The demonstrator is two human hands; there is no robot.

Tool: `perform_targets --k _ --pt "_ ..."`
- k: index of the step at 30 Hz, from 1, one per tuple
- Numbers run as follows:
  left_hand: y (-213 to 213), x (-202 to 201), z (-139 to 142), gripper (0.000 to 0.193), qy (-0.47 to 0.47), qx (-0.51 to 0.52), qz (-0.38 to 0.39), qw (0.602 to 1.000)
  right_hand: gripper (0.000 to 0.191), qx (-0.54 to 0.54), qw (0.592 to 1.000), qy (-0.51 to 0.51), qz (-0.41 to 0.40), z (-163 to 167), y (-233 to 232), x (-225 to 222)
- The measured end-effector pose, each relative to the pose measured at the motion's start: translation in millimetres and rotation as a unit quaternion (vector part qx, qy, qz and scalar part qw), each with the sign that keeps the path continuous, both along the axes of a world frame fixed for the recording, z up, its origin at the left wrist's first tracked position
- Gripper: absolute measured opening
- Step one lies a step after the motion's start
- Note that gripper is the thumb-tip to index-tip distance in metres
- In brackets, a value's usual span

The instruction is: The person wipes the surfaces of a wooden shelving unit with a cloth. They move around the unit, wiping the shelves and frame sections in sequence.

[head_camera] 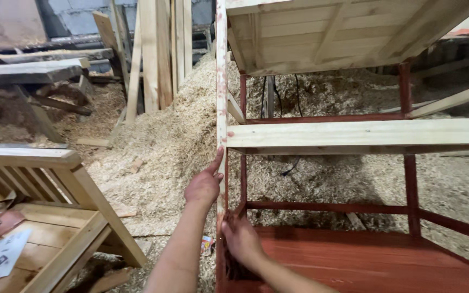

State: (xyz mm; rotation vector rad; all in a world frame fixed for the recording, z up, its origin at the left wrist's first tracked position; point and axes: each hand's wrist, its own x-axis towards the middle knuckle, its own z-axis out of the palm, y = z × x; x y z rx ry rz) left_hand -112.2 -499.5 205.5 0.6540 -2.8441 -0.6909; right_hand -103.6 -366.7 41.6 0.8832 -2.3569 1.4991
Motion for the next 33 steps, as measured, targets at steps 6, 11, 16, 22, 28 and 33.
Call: perform_targets --k 6,11,16,22,28,33 --pt "0.8 -1.6 -3.1 0.067 0.002 0.006 0.016 1.0 0.037 0.004 0.992 -0.004 -0.126 27.1 -31.7 -48.3" --pt "0.1 8.9 1.2 0.056 0.021 0.015 0.017 1.0 0.042 -0.018 0.989 0.0 -0.145 69.8 -49.2 -93.9" --pt "-13.7 39.0 -13.7 0.053 0.178 -0.005 0.009 0.984 0.036 -0.054 0.975 0.1 -0.19 105.3 -62.5 -114.6" --pt "-42.6 73.7 -32.3 0.047 0.204 -0.002 0.004 0.979 0.029 -0.053 0.979 0.111 -0.16 85.1 -47.9 -78.4" --pt "-37.3 93.8 -33.4 0.041 0.127 -0.002 0.014 0.992 0.036 0.019 0.989 0.049 -0.139 30.3 -30.1 -18.3" --pt "-29.8 117.5 -34.0 0.036 0.135 0.019 -0.037 0.99 0.039 0.037 0.992 -0.075 -0.099 -1.2 -20.5 30.3"
